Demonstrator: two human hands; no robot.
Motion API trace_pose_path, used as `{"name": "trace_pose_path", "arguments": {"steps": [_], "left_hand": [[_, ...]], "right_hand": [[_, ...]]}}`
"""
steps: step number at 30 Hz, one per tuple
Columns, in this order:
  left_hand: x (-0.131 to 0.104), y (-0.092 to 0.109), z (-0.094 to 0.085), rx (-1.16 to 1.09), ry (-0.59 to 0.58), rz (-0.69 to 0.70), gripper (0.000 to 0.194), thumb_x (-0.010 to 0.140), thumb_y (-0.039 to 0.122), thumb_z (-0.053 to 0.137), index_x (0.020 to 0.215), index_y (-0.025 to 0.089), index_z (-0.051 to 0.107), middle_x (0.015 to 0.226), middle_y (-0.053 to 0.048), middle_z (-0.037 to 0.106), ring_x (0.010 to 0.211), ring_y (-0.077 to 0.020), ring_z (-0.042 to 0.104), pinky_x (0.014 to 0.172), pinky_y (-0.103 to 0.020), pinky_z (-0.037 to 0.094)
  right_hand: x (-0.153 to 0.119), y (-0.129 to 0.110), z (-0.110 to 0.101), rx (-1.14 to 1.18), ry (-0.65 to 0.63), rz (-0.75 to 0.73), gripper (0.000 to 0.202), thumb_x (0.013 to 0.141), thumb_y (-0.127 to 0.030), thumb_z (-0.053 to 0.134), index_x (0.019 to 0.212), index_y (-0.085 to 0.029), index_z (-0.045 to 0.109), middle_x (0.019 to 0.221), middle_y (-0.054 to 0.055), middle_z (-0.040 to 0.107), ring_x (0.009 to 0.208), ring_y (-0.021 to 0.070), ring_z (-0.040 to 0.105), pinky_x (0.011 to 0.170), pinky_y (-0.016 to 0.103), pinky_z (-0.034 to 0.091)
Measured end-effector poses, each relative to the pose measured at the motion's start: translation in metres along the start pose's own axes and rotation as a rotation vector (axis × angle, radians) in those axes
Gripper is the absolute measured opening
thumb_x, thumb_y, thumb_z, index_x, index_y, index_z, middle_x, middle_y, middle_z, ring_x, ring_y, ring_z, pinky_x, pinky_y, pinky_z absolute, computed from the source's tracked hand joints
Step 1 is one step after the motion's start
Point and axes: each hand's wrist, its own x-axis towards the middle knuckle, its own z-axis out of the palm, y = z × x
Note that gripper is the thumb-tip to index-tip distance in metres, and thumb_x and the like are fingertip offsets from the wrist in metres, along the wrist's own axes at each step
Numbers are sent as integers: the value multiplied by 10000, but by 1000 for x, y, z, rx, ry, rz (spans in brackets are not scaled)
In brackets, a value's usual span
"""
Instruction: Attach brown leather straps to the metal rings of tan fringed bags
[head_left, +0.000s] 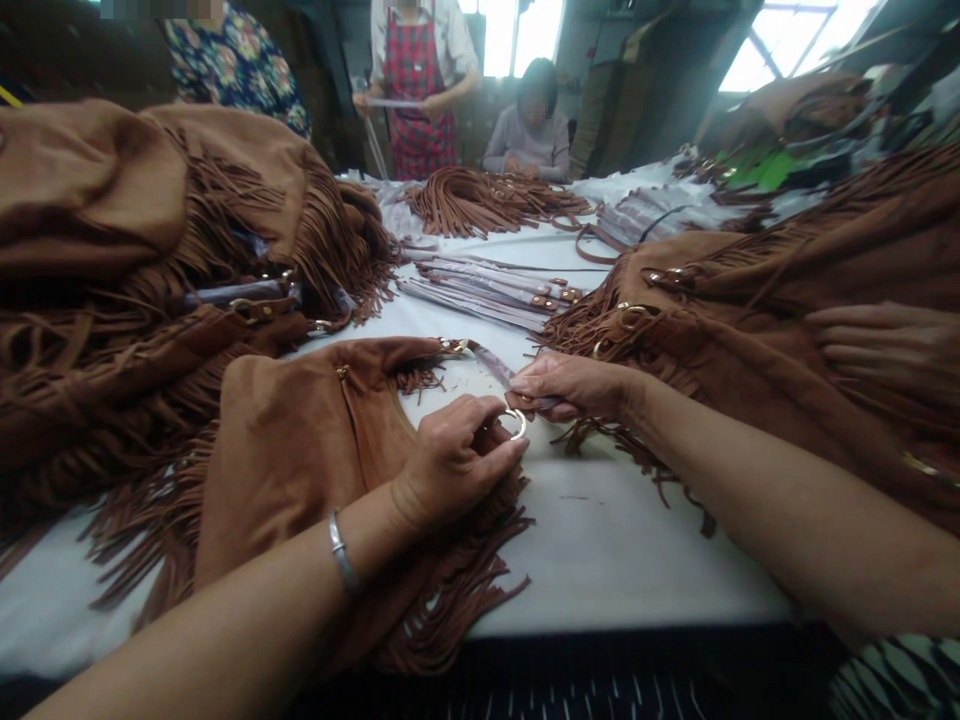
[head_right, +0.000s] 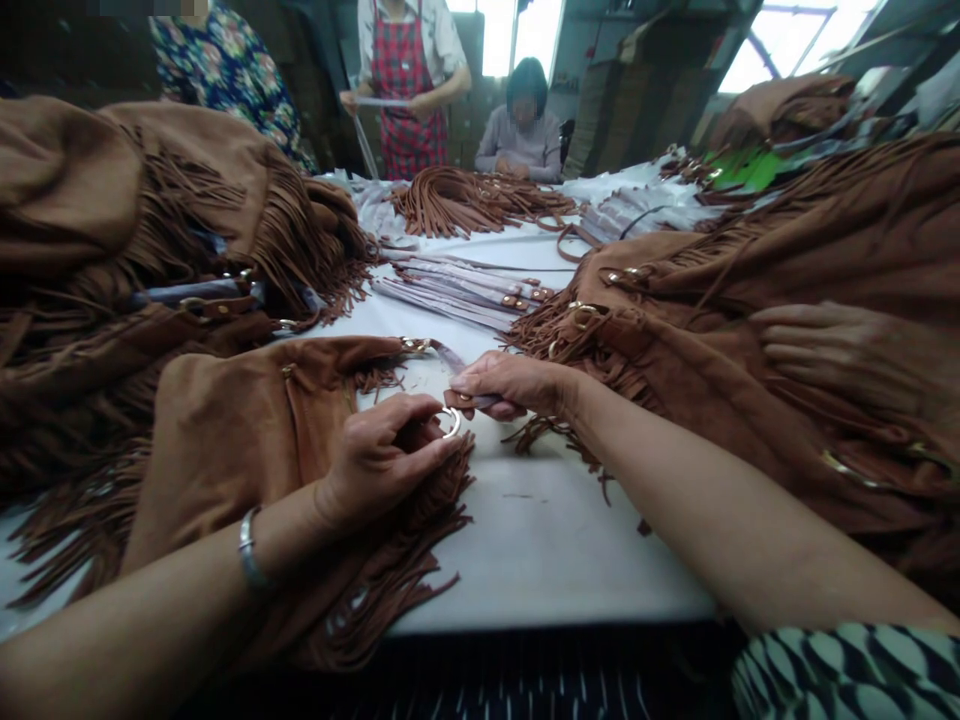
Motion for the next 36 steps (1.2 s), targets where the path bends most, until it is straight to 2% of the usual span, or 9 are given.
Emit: {"name": "trace_pose_path", "arguments": {"steps": [3, 7, 12, 20, 25, 28, 30, 33, 36], "left_hand": [[0, 1, -1, -17, -16, 22, 219, 723, 189, 688, 922, 147, 607, 684, 11, 608, 593, -81, 558, 583, -191, 460], [1, 1, -3, 0, -20, 8, 227, 722, 209, 698, 919, 142, 609, 683, 6, 608, 605, -89, 554, 590, -201, 455], [1, 0, -2, 1, -45, -5, 227, 728, 227, 699, 925, 149, 617, 688, 5, 608, 611, -91, 552, 595, -205, 452], [1, 0, -6, -17, -78, 71, 244, 752, 244, 684, 951, 151, 578, 701, 4, 607, 631, -96, 562, 600, -210, 460], [2, -3, -6, -104, -152, -28, 301, 739, 263, 701, 975, 166, 542, 727, 21, 606, 594, -71, 571, 548, -169, 457], [3, -6, -5, -171, -180, -53, 333, 738, 259, 701, 1019, 175, 544, 725, 26, 615, 588, -66, 580, 537, -154, 461], [4, -6, -5, -191, -182, -49, 348, 731, 231, 704, 1039, 177, 552, 721, 29, 623, 578, -57, 577, 536, -142, 461], [6, -6, -6, -180, -154, -53, 295, 711, 202, 711, 969, 167, 571, 684, 40, 618, 543, -46, 568, 510, -125, 448], [6, -7, -8, -162, -118, -41, 260, 703, 215, 713, 913, 164, 569, 676, 43, 619, 535, -53, 584, 499, -127, 450]], "right_hand": [[1, -7, -4, -35, -66, 39, 423, 814, -500, 566, 654, -112, 514, 442, -80, 317, 340, 23, 209, 304, 152, 131], [-3, -24, -4, -137, -81, 64, 408, 822, -483, 572, 657, -115, 508, 491, -71, 336, 369, 20, 219, 319, 159, 120], [-7, -38, -4, -258, -117, 78, 428, 838, -500, 550, 670, -108, 527, 459, -81, 303, 380, 22, 214, 341, 169, 120], [-17, -26, 7, -110, -125, 160, 414, 839, -497, 549, 678, -117, 515, 452, -76, 354, 351, 20, 230, 314, 158, 135], [-25, -23, 16, -104, -68, 122, 398, 837, -471, 567, 670, -113, 515, 479, -66, 389, 346, 15, 273, 314, 144, 187], [-22, -22, 15, -64, -52, 139, 402, 838, -474, 564, 676, -108, 526, 467, -70, 377, 337, 12, 252, 303, 142, 167], [-18, -22, 11, -27, -83, 148, 397, 831, -462, 578, 675, -99, 538, 472, -66, 390, 329, 8, 239, 292, 146, 138], [-10, -25, 6, -13, -131, 134, 385, 807, -432, 621, 661, -83, 548, 512, -44, 445, 327, -2, 258, 285, 151, 115], [-8, -26, 7, -14, -125, 124, 395, 809, -444, 618, 660, -85, 546, 483, -51, 427, 320, 1, 270, 284, 148, 119]]}}
